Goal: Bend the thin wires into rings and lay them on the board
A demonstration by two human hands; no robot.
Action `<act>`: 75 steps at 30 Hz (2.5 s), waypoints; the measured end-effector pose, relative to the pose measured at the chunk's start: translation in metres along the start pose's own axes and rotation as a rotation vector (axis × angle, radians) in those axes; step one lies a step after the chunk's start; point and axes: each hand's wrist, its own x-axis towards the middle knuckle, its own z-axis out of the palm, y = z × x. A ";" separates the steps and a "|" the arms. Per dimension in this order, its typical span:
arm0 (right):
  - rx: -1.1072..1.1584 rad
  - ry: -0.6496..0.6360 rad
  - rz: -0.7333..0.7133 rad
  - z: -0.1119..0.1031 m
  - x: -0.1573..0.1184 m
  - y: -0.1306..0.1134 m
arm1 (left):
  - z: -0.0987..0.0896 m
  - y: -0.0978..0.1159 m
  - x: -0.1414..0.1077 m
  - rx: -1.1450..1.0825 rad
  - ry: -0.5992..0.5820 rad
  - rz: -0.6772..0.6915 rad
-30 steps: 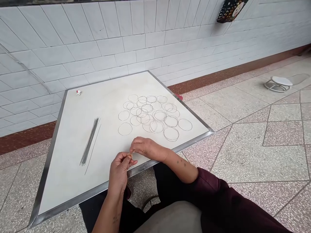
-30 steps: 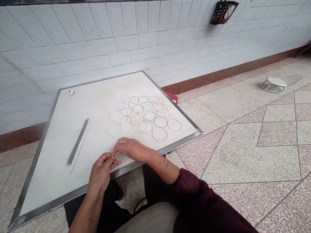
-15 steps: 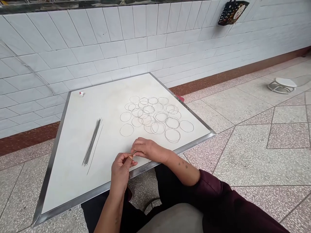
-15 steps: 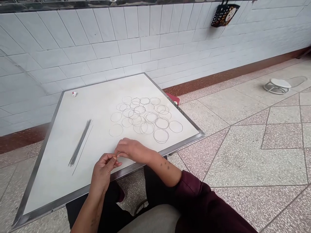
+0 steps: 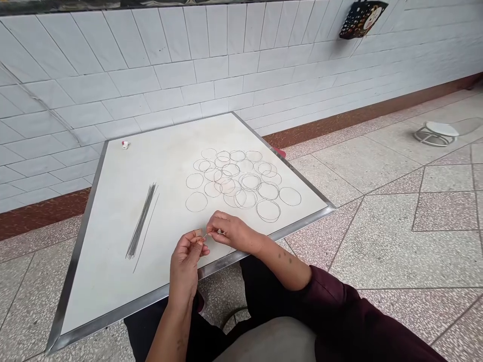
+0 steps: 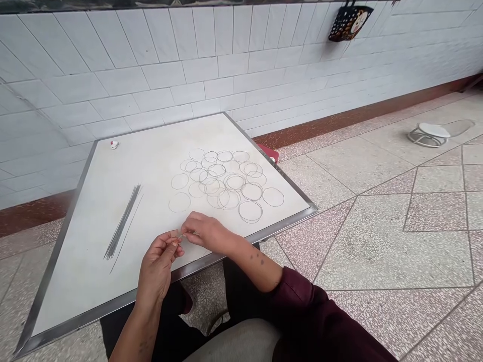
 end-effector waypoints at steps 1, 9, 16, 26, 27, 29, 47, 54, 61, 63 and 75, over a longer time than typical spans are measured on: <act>0.005 -0.011 -0.010 0.000 0.000 0.001 | 0.000 -0.001 0.001 0.002 0.007 0.005; 0.020 -0.077 -0.043 0.002 -0.001 0.006 | 0.000 -0.001 0.001 0.030 0.019 0.033; 0.033 -0.081 -0.071 0.000 -0.001 0.007 | 0.000 -0.002 0.001 0.014 0.027 0.023; -0.047 -0.019 -0.140 0.001 -0.001 0.003 | 0.004 0.002 -0.002 -0.001 0.056 0.010; -0.056 -0.004 -0.134 0.001 0.000 0.001 | 0.005 0.004 -0.003 0.007 0.057 0.014; -0.068 -0.004 -0.115 0.000 0.000 -0.003 | 0.005 0.006 -0.006 0.024 0.058 0.023; 0.132 0.013 0.168 0.002 0.005 -0.009 | 0.000 -0.001 -0.004 -0.016 0.039 0.055; 0.142 0.121 0.409 0.001 0.019 0.005 | -0.010 -0.008 -0.001 -0.139 0.056 0.041; 0.052 0.114 0.690 -0.014 0.058 0.054 | -0.044 -0.013 0.005 -0.062 0.161 0.029; 0.043 0.086 0.746 -0.017 0.070 0.067 | -0.051 -0.017 0.006 -0.058 0.183 0.032; 0.028 -0.018 0.863 -0.029 0.112 0.096 | -0.064 -0.035 0.013 0.027 0.227 0.041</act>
